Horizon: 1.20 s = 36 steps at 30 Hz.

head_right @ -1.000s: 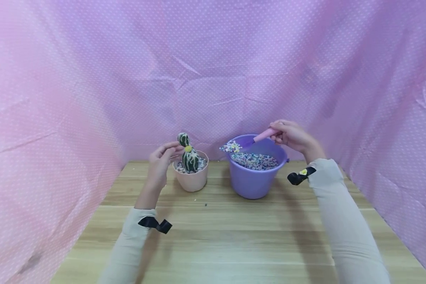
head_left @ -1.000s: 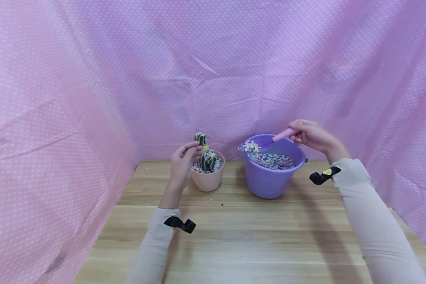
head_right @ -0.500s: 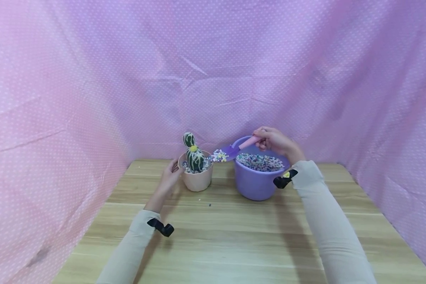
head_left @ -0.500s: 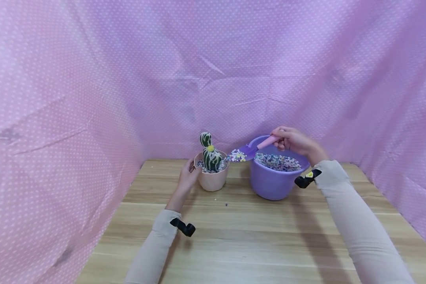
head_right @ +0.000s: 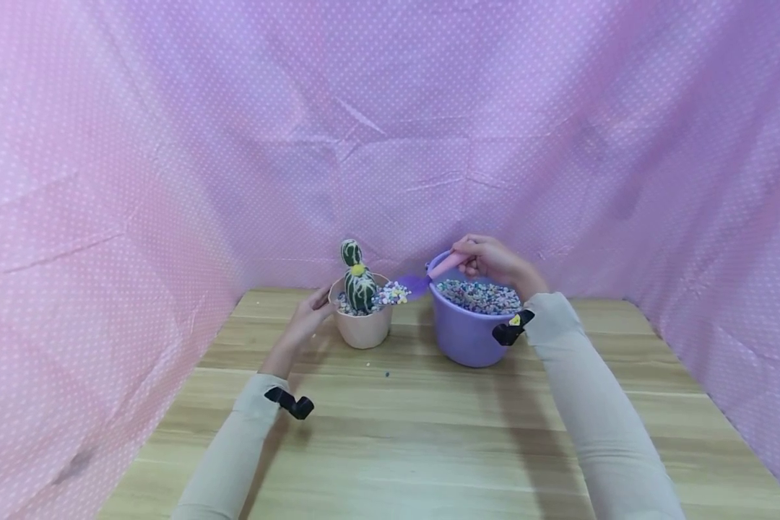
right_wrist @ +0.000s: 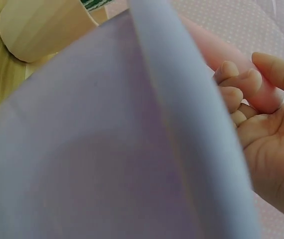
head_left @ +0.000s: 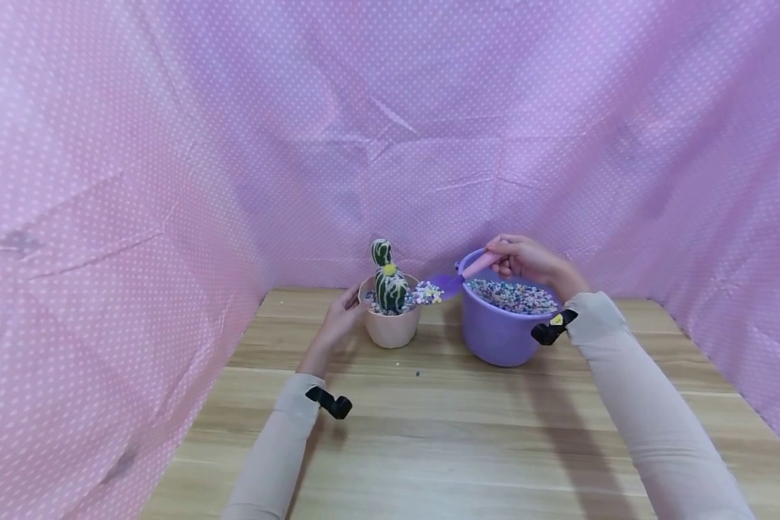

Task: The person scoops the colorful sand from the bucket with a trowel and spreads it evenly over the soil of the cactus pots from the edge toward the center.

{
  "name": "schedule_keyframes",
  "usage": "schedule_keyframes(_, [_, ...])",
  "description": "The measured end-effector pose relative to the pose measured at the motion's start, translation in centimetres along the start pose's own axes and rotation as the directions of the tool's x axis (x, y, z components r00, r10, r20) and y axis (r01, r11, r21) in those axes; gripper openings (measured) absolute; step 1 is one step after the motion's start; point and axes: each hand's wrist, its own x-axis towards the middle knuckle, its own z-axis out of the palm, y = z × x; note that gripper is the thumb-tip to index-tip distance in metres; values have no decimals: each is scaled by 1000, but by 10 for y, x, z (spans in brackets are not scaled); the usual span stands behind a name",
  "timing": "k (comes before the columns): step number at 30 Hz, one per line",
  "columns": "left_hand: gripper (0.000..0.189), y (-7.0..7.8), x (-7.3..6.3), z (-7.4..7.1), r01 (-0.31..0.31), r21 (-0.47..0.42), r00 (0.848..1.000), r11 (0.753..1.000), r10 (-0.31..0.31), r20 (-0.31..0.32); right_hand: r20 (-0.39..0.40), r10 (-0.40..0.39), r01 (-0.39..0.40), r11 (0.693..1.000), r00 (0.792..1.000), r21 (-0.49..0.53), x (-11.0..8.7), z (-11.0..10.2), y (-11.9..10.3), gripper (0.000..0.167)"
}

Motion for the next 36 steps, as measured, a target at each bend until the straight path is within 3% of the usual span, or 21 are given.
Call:
schedule_keyframes(15, [58,0,8,-11,53,93,998,994,-56,27,-68,47,-54,993,997,-106,11,14,-8,17])
schedule_keyframes(36, [57,-1,15,-21,63,66,988,996,-71,135,-55,89,-96,983,995,-154,21,20,-11,18])
